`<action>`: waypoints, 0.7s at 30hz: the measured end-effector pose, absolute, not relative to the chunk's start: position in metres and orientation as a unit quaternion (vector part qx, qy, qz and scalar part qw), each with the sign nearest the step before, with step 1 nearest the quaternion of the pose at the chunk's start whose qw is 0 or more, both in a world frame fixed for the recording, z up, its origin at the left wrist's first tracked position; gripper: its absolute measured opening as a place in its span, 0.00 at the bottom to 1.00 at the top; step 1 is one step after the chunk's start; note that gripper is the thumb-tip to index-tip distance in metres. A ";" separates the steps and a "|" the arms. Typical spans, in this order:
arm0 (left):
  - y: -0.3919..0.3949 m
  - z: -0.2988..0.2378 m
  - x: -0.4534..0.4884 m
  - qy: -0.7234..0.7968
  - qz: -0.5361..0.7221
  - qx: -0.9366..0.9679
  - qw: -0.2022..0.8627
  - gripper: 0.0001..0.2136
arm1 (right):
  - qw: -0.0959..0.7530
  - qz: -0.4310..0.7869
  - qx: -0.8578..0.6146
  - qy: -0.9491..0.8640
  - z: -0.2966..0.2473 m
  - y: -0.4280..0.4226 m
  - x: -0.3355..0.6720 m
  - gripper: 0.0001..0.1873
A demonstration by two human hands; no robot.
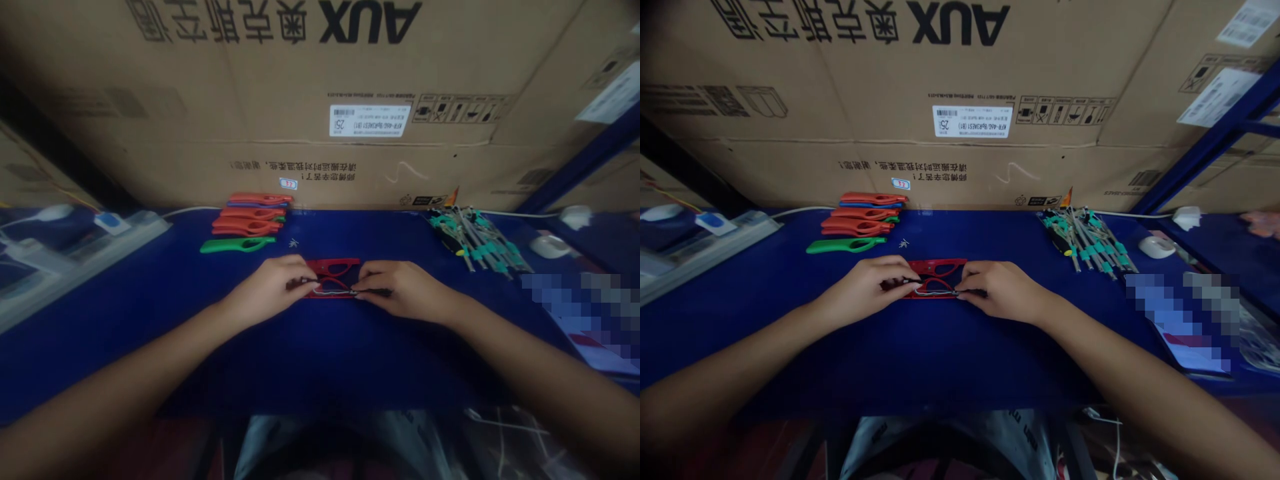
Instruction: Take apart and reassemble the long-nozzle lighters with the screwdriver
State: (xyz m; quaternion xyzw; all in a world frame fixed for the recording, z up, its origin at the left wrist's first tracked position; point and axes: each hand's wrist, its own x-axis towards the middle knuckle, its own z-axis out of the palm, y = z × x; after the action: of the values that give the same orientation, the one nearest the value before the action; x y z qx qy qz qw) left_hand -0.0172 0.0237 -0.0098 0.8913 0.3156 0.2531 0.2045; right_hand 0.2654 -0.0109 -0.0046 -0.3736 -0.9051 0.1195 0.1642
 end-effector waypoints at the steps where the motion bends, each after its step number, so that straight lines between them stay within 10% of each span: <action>1: 0.024 -0.011 -0.017 0.320 0.257 0.887 0.211 0.06 | 0.161 0.113 -0.373 -0.907 -0.004 -0.011 0.266 0.09; 21: 0.026 -0.018 -0.012 0.343 0.267 0.872 0.227 0.05 | -0.005 -0.081 -0.326 -0.942 0.005 -0.033 0.239 0.12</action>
State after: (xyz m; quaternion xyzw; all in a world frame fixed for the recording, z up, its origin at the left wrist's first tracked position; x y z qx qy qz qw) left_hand -0.0123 0.0264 -0.0176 0.8715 0.3430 0.2670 0.2269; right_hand 0.2393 -0.0330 0.0050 -0.3261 -0.9418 -0.0813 -0.0046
